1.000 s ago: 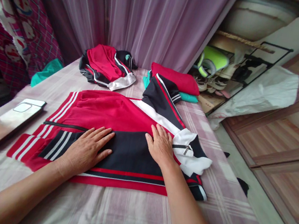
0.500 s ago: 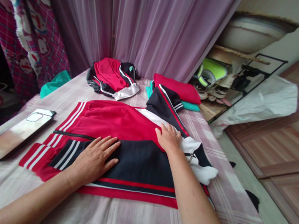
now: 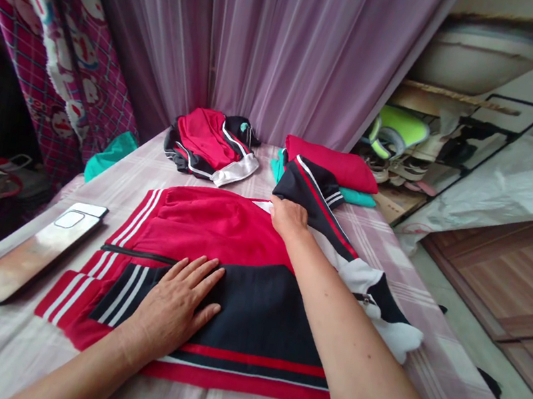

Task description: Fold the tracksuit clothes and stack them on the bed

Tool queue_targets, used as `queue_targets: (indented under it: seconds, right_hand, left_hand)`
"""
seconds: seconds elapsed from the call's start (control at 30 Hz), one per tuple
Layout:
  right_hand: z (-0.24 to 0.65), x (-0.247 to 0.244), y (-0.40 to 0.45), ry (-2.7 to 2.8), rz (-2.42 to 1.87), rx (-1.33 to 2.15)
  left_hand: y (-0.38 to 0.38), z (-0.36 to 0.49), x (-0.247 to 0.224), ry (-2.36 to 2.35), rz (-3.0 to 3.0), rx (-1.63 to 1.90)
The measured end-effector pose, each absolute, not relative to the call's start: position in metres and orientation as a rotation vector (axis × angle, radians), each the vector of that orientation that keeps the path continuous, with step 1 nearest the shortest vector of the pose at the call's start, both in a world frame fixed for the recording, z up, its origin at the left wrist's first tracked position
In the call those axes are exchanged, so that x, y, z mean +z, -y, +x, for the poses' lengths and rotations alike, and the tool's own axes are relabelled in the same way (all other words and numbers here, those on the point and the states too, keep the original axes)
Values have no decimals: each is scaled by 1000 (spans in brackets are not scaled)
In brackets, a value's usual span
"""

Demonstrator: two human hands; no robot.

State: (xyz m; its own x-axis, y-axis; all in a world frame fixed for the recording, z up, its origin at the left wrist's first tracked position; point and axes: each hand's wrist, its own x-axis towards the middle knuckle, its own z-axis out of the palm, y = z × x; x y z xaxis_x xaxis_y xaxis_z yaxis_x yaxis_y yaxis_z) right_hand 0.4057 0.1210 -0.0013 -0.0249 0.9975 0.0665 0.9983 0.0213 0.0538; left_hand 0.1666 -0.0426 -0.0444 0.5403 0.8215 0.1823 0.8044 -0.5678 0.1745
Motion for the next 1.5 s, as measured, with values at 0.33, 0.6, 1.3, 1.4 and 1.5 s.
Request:
queue_targets:
  seconds: [0.33, 0.6, 1.3, 1.4, 1.5]
  right_hand:
    - [399, -32, -176, 1882, -2359, -114]
    - [400, -32, -163, 1890, -2185, 19]
    - [426, -55, 51, 1947, -1947, -266]
    - [435, -59, 49, 1912, -1945, -313]
    - [433, -58, 49, 1932, -1948, -291]
  left_hand:
    - [46, 167, -42, -1425, 2636, 321]
    - [45, 168, -44, -1432, 2628, 364]
    - [40, 168, -48, -1447, 2725, 413]
    - [40, 166, -45, -1326, 2799, 529]
    - [41, 165, -40, -1106, 2872, 653]
